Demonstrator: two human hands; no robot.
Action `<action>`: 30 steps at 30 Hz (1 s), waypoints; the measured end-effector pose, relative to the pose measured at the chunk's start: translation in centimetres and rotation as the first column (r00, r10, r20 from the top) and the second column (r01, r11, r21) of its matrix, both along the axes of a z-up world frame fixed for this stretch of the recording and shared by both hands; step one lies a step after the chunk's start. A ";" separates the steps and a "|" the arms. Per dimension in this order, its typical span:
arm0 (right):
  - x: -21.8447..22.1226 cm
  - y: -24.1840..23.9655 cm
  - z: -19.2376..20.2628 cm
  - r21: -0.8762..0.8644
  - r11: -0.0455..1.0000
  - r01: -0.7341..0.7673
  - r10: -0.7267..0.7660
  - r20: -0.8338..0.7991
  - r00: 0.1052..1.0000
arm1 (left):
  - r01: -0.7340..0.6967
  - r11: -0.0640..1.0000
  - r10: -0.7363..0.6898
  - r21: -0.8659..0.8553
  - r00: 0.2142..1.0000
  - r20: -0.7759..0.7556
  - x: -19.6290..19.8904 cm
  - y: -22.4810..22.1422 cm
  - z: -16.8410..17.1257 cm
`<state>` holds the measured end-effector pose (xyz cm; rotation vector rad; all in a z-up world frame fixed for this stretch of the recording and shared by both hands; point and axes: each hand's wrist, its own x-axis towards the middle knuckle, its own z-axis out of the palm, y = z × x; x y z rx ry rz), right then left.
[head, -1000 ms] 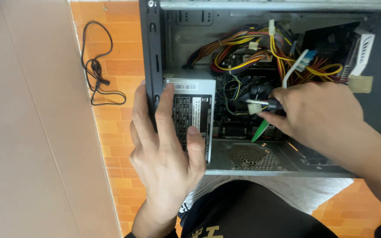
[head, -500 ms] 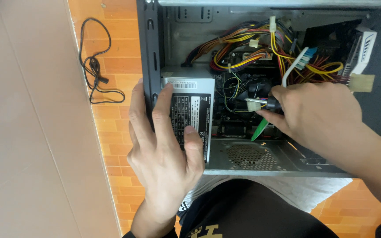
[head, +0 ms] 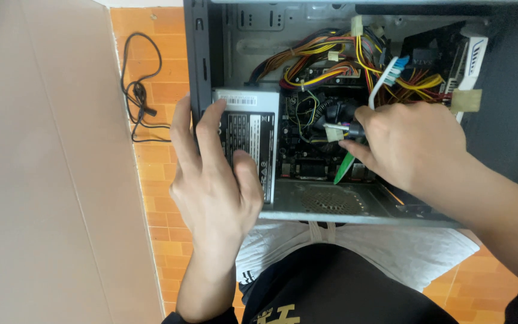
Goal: Unscrewing and repositioning a power supply unit inside a desktop computer case.
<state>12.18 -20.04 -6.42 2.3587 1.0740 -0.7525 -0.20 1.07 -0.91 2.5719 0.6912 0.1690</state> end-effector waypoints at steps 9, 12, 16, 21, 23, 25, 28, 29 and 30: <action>0.3 1.4 2.9 0.161 0.985 0.064 -0.053 -0.075 0.996 | -0.030 0.999 0.031 -0.039 0.999 0.020 0.0 -0.2 0.4; 0.2 1.8 4.0 0.259 0.953 0.158 -0.092 -0.249 0.964 | -0.036 0.998 0.037 -0.051 0.999 0.015 -0.1 -0.3 0.5; -0.2 1.7 5.7 0.309 0.924 0.227 -0.019 -0.555 0.832 | -0.056 0.998 0.058 -0.037 0.998 0.037 -0.3 -0.4 0.2; -0.6 1.6 4.8 0.377 0.895 0.240 0.046 -0.612 0.789 | -0.048 0.998 0.051 -0.030 0.995 0.088 -0.5 -0.6 0.0; -0.8 1.6 5.3 0.412 0.884 0.223 0.084 -0.607 0.791 | -0.046 0.999 0.047 -0.005 0.992 0.120 -0.6 -0.7 -0.5; -1.0 1.7 5.4 0.444 0.872 0.206 0.119 -0.600 0.791 | -0.044 0.999 0.041 0.018 0.988 0.152 -0.6 -0.7 -0.7; -1.2 1.6 4.9 0.499 0.841 0.208 0.166 -0.605 0.779 | -0.074 0.997 0.072 0.008 0.993 0.096 -0.6 -0.9 -0.7; -1.3 1.5 4.7 0.519 0.829 0.209 0.182 -0.603 0.777 | -0.076 0.997 0.074 0.019 0.993 0.095 -0.6 -0.9 -0.7; -1.3 1.6 4.5 0.541 0.815 0.209 0.198 -0.599 0.776 | -0.078 0.996 0.074 0.031 0.993 0.096 -0.5 -0.8 -0.7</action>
